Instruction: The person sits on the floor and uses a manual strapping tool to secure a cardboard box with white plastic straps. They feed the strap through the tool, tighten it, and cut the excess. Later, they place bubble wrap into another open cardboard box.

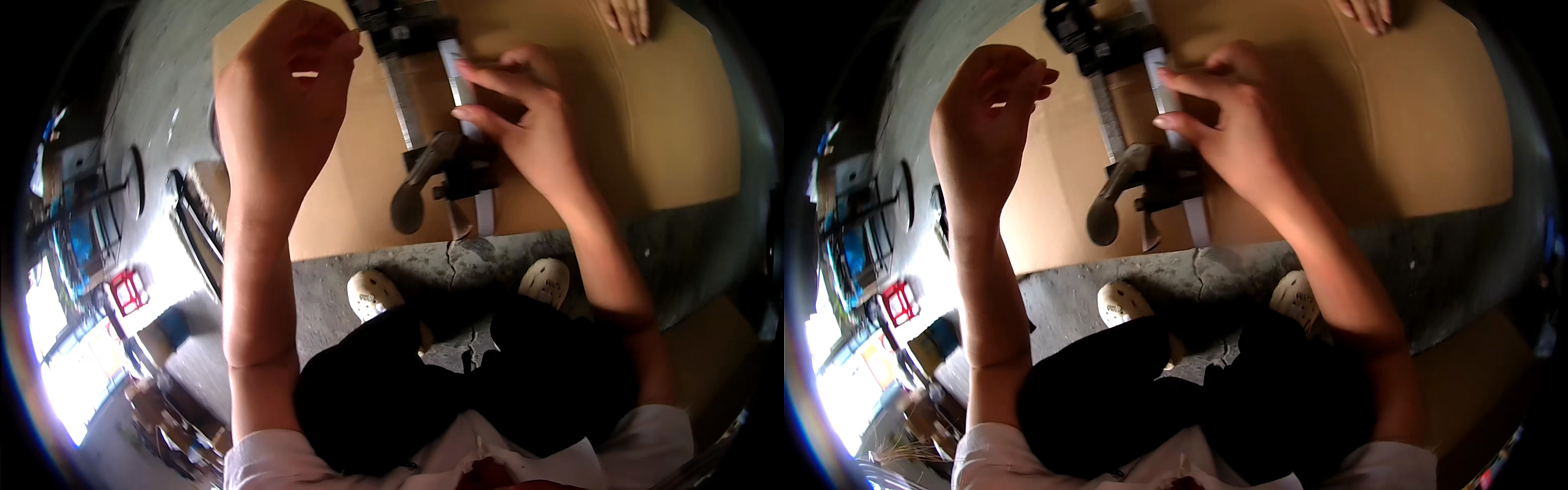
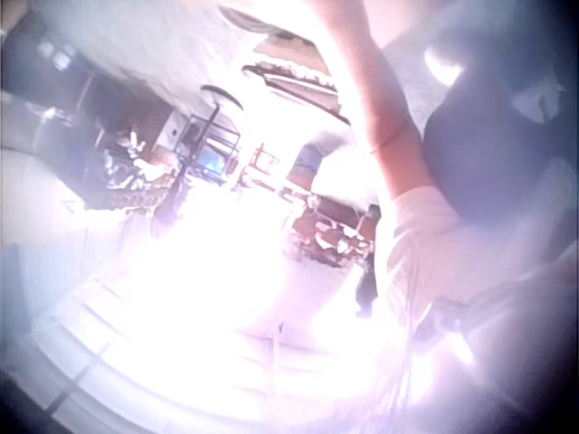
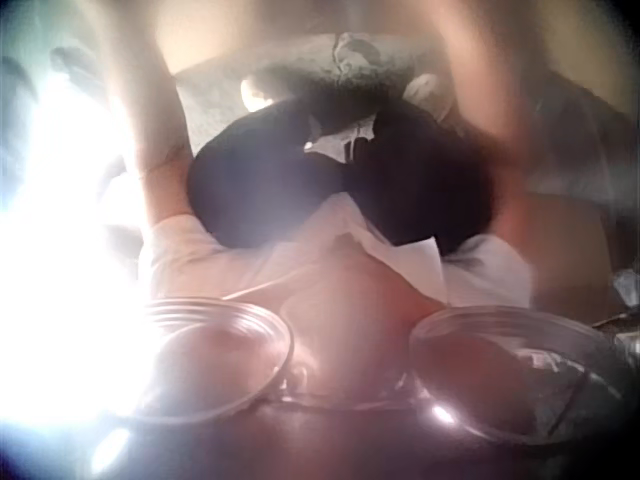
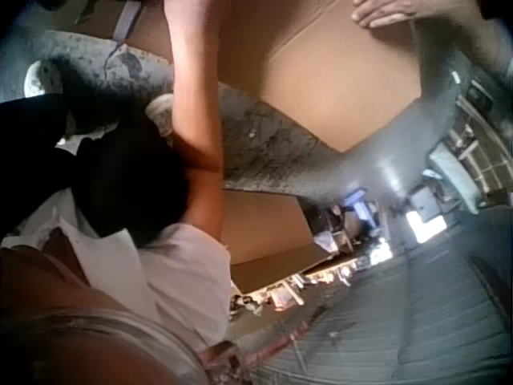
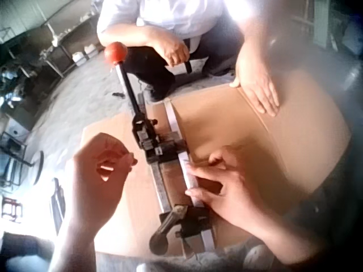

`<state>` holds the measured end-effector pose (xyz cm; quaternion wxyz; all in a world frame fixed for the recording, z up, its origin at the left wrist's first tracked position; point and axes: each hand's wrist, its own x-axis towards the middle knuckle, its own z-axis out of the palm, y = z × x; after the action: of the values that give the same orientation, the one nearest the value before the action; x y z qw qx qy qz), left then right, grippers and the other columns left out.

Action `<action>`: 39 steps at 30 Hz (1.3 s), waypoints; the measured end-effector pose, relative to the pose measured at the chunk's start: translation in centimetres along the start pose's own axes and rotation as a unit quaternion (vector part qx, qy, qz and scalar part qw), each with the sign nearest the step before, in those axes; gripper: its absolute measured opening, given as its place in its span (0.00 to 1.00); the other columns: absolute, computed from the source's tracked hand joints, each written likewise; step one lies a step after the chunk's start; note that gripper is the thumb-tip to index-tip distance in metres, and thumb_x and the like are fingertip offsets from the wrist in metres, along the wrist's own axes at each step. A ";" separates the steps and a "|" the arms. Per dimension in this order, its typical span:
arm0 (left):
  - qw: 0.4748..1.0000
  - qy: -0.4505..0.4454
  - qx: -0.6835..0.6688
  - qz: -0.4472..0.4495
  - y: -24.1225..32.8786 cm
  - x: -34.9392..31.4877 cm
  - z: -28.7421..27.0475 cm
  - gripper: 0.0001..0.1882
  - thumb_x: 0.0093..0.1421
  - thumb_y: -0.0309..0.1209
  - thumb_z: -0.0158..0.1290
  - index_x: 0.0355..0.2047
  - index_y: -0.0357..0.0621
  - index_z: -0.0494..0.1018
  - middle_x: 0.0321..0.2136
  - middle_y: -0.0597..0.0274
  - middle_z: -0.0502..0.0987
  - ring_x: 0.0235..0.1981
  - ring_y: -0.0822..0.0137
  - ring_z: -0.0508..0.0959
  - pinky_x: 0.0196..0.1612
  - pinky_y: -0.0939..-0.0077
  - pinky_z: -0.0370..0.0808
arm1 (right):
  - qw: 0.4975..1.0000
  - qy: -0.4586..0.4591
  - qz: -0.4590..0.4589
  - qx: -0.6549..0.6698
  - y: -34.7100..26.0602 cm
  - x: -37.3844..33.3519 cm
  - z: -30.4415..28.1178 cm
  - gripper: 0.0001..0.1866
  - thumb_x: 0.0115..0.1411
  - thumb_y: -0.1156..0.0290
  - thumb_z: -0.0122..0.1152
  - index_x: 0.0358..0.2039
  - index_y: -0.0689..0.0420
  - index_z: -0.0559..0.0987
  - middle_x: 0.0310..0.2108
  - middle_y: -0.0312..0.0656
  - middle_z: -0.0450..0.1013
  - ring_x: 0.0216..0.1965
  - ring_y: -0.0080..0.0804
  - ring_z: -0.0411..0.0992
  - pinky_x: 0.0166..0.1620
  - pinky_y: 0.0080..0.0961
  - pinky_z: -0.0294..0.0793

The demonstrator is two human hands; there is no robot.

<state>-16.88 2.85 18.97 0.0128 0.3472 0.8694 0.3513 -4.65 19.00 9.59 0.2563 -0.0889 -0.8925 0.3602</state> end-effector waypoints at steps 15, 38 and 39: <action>0.857 0.215 -0.079 -0.461 -22.1 -32.7 -21.4 0.03 0.58 0.23 0.48 0.32 0.37 0.71 0.31 0.61 0.78 0.31 0.75 0.75 0.37 0.81 0.71 | 0.962 -0.209 -0.174 -0.004 -13.2 2.6 -3.2 0.10 0.58 0.86 0.45 0.40 0.67 0.72 0.37 0.45 0.70 0.36 0.29 0.68 0.43 0.21 0.68; 0.881 -0.200 0.426 0.051 -44.4 -34.2 -25.3 0.07 0.46 0.29 0.56 0.18 0.47 0.68 0.61 0.68 0.55 0.64 0.57 0.51 0.63 0.55 0.56 | 0.708 -0.371 -0.590 -0.116 -27.6 -5.6 46.2 0.03 0.48 0.69 0.55 0.20 0.46 0.75 0.27 0.27 0.68 0.43 0.26 0.66 0.63 0.46 0.49; 0.887 -0.207 0.412 0.014 -44.2 -34.3 -26.0 0.08 0.47 0.30 0.56 0.19 0.46 0.67 0.62 0.67 0.54 0.64 0.56 0.50 0.62 0.51 0.55 | 0.706 -0.378 -0.590 -0.103 -27.7 -4.6 45.5 0.03 0.48 0.70 0.55 0.20 0.48 0.74 0.26 0.29 0.67 0.43 0.26 0.66 0.63 0.47 0.49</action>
<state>-24.07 -56.43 3.60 0.0434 0.3982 0.9086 -0.1180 -23.74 -29.86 -0.83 0.0470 0.5732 -0.8168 0.0446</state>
